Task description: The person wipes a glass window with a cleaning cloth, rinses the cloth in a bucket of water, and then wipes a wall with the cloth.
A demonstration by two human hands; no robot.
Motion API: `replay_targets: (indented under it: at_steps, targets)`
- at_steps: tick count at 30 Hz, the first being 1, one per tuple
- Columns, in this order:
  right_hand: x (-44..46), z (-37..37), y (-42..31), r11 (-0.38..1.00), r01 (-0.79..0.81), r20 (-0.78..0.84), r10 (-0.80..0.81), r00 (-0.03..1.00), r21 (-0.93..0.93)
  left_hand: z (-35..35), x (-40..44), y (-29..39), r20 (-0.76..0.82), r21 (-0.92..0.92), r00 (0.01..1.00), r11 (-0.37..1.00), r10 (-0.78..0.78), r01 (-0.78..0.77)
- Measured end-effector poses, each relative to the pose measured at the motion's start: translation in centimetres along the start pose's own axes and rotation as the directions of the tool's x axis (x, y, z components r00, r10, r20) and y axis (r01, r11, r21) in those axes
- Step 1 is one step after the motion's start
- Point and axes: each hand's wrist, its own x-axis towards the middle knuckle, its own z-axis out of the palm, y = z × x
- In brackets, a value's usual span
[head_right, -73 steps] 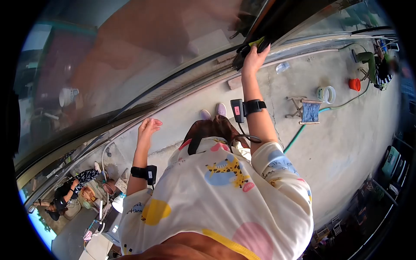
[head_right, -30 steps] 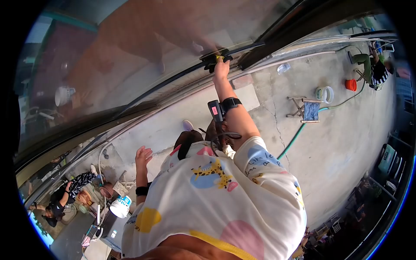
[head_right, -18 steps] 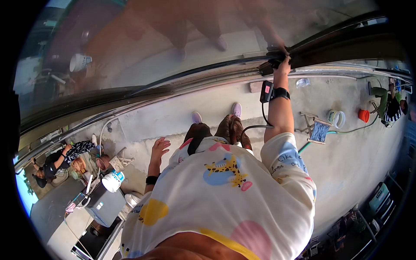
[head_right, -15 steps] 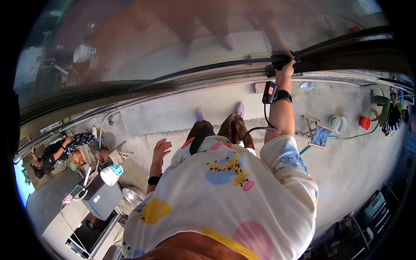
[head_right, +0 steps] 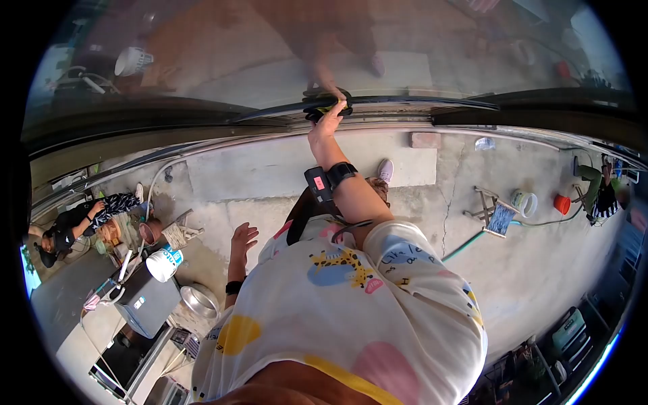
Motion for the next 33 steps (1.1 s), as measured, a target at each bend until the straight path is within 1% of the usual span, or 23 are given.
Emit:
replay_targets:
  at_steps: [1, 3, 5, 6, 7, 9, 11, 13, 15, 16, 17, 18, 21, 22, 23, 25, 26, 27, 28, 29, 30, 31, 33]
  targets:
    - [-0.8, 1.3, 2.1, 0.999, -0.032, -0.035, 0.032, 0.999, 0.013, -0.9, 0.0, -0.2, 0.006, 0.000, 1.000, 1.000, 0.000, 0.000]
    - [-2.3, 3.2, 6.3, 0.995, -0.092, -0.015, 0.092, 0.996, 0.030, -3.1, -0.3, -0.6, -0.071, -0.015, 0.997, 1.000, -0.024, 0.023]
    - [-3.3, 5.0, 10.4, 0.989, -0.145, -0.008, 0.145, 0.989, -0.003, -5.3, -0.5, -2.0, -0.088, -0.034, 0.996, 0.999, -0.027, 0.024]
    - [-3.1, 5.4, 12.7, 0.987, -0.158, 0.051, 0.159, 0.986, -0.016, -6.2, -0.8, -2.5, -0.102, -0.049, 0.994, 0.998, -0.035, 0.030]
    - [-3.7, 6.5, 14.3, 0.986, -0.164, 0.061, 0.165, 0.984, -0.020, -7.1, -1.0, -3.2, -0.114, -0.065, 0.993, 0.997, -0.043, 0.035]
    - [-4.9, 7.6, 17.2, 0.974, -0.189, 0.029, 0.193, 0.981, -0.123, -8.3, -1.4, -4.5, -0.136, -0.084, 0.989, 0.995, -0.059, 0.048]
    - [-5.2, 8.3, 19.4, 0.964, -0.216, 0.065, 0.228, 0.971, -0.156, -8.6, -2.0, -5.6, -0.167, -0.115, 0.981, 0.990, -0.100, 0.082]
    - [-4.5, 8.6, 20.9, 0.911, -0.233, -0.023, 0.240, 0.971, -0.342, -8.6, -2.3, -6.9, -0.164, -0.123, 0.982, 0.990, -0.096, 0.076]
    - [-3.9, 8.0, 20.5, 0.919, -0.238, -0.007, 0.248, 0.969, -0.315, -8.4, -2.1, -7.8, -0.139, -0.131, 0.983, 0.986, -0.120, 0.102]
    - [-3.4, 7.7, 19.2, 0.845, -0.284, 0.090, 0.360, 0.929, -0.452, -8.1, -2.0, -8.2, -0.130, -0.140, 0.983, 0.984, -0.125, 0.107]
    - [-3.0, 7.5, 17.9, 0.753, -0.301, 0.169, 0.476, 0.863, -0.585, -7.8, -1.8, -8.5, -0.137, -0.148, 0.983, 0.984, -0.123, 0.102]
    - [-3.6, 7.1, 15.7, 0.765, -0.242, 0.264, 0.472, 0.841, -0.597, -7.3, -1.7, -8.4, -0.124, -0.143, 0.983, 0.983, -0.136, 0.118]
    - [-4.8, 5.8, 13.3, 0.738, -0.250, 0.233, 0.484, 0.844, -0.627, -6.1, -1.1, -8.1, -0.123, -0.135, 0.980, 0.981, -0.156, 0.139]
    - [-5.9, 5.7, 13.1, 0.751, -0.231, 0.201, 0.435, 0.878, -0.618, -5.7, -1.0, -7.9, -0.121, -0.139, 0.981, 0.981, -0.151, 0.134]
    - [-6.1, 5.8, 13.7, 0.747, -0.234, 0.199, 0.440, 0.876, -0.622, -5.1, -1.1, -7.4, -0.118, -0.143, 0.982, 0.981, -0.148, 0.131]
    - [-6.6, 6.1, 15.6, 0.730, 0.055, 0.407, 0.315, 0.857, -0.681, -4.1, -1.7, -6.4, -0.101, -0.138, 0.986, 0.983, -0.134, 0.120]
    - [-5.9, 6.7, 16.7, 0.565, 0.211, 0.439, 0.306, 0.845, -0.798, -3.6, -2.1, -5.9, -0.084, -0.129, 0.990, 0.986, -0.113, 0.102]
    - [-6.6, 6.8, 16.6, 0.566, 0.203, 0.438, 0.316, 0.842, -0.799, -3.4, -2.5, -5.8, -0.094, -0.128, 0.988, 0.986, -0.119, 0.106]
    - [-7.7, 7.5, 16.2, 0.453, 0.439, 0.542, 0.122, 0.832, -0.776, -3.2, -2.6, -5.7, -0.097, -0.139, 0.990, 0.987, -0.098, 0.084]
    - [-8.6, 8.1, 15.6, 0.285, 0.636, 0.648, -0.062, 0.759, -0.717, -3.0, -2.8, -5.6, -0.097, -0.152, 0.992, 0.987, -0.077, 0.061]
    - [-8.7, 8.0, 14.5, 0.458, 0.573, 0.678, 0.091, 0.730, -0.679, -2.8, -2.9, -6.0, -0.108, -0.153, 0.992, 0.987, -0.072, 0.055]
    - [-9.9, 8.4, 12.6, 0.458, 0.573, 0.678, 0.093, 0.729, -0.680, -2.6, -2.7, -6.6, -0.110, -0.155, 0.991, 0.986, -0.073, 0.055]
    - [-14.3, 8.9, 8.6, 0.748, 0.418, 0.783, 0.211, 0.585, -0.515, -2.3, -2.4, -7.7, -0.093, -0.151, 0.983, 0.978, -0.157, 0.142]
